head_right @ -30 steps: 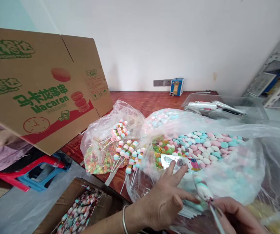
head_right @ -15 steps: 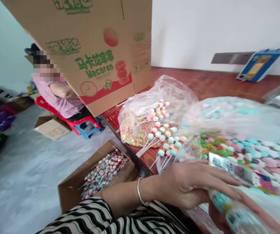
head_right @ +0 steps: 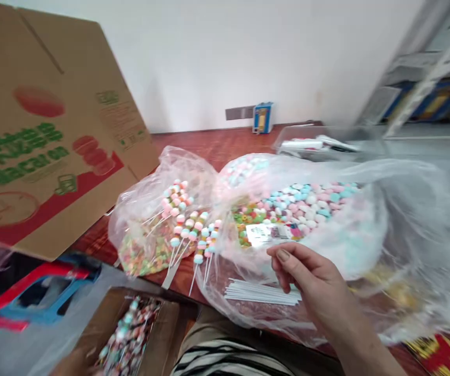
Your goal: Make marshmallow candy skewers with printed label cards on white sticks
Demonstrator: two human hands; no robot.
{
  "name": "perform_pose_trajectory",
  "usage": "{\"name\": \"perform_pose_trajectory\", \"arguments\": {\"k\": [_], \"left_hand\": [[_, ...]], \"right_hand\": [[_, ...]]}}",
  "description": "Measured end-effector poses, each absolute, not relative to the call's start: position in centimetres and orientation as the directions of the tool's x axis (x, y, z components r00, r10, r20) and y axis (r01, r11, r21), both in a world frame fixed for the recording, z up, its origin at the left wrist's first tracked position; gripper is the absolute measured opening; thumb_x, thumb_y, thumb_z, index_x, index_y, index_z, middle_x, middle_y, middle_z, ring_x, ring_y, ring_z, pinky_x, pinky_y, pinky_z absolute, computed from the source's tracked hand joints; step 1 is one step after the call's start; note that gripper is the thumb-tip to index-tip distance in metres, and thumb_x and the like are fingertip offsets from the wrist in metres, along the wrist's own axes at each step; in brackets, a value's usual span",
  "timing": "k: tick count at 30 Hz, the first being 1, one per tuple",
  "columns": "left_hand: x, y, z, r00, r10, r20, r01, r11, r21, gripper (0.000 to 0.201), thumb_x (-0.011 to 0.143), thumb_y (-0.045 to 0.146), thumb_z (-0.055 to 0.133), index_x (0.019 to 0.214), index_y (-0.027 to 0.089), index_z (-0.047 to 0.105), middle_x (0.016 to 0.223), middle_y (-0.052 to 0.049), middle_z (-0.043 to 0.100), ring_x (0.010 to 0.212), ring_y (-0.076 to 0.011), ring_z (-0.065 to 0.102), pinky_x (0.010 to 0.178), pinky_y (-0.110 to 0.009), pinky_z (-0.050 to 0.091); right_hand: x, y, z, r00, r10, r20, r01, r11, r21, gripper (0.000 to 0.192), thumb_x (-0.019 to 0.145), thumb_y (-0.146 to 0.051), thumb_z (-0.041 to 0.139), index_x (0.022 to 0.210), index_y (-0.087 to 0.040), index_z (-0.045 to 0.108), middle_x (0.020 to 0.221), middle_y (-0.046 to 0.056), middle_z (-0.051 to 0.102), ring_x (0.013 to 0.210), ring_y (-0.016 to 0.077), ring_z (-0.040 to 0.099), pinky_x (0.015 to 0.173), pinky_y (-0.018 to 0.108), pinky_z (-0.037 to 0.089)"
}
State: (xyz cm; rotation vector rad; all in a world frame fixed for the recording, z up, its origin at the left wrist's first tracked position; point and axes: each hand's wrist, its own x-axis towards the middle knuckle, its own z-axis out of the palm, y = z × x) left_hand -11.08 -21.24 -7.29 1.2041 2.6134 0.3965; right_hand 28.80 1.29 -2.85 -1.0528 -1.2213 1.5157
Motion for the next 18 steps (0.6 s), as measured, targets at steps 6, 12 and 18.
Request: {"name": "perform_pose_trajectory", "arguments": {"k": [6, 12, 18], "left_hand": [[-4.5, -12.7, -4.7, -0.12, 0.945, -0.303, 0.674, 0.301, 0.674, 0.03, 0.08, 0.046, 0.059, 0.093, 0.024, 0.075, 0.097, -0.005, 0.076, 0.093, -0.026, 0.069, 0.082, -0.033, 0.054], [6.7, -2.1, -1.5, 0.323, 0.942, 0.089, 0.568, -0.269, 0.778, 0.022, 0.087, 0.032, 0.058, 0.103, 0.025, 0.071, 0.104, -0.007, 0.073, 0.098, -0.0217, 0.066, 0.088, -0.033, 0.052], [13.6, 1.8, -4.7, 0.474, 0.834, 0.283, 0.401, -0.49, 0.774, 0.021, 0.083, 0.042, 0.062, 0.095, 0.029, 0.075, 0.097, -0.004, 0.075, 0.09, -0.0224, 0.07, 0.079, -0.029, 0.056]], "right_hand": [[32.8, 2.2, -2.5, -0.011, 1.0, -0.019, -0.06, -0.019, -0.998, 0.027, 0.076, -0.045, 0.074, 0.081, -0.019, 0.073, 0.062, 0.0, 0.061, 0.054, 0.0113, 0.05, 0.049, 0.023, 0.038], [33.9, 3.5, -2.3, 0.12, 0.983, 0.137, 0.294, 0.096, -0.951, 0.023, 0.078, -0.04, 0.068, 0.091, -0.022, 0.074, 0.077, 0.003, 0.071, 0.072, 0.0208, 0.062, 0.067, 0.031, 0.047], [35.5, 0.3, -1.7, 0.177, 0.949, 0.261, 0.418, 0.168, -0.893, 0.019, 0.083, -0.021, 0.058, 0.094, -0.024, 0.073, 0.087, 0.003, 0.073, 0.081, 0.0206, 0.065, 0.073, 0.031, 0.049]]}}
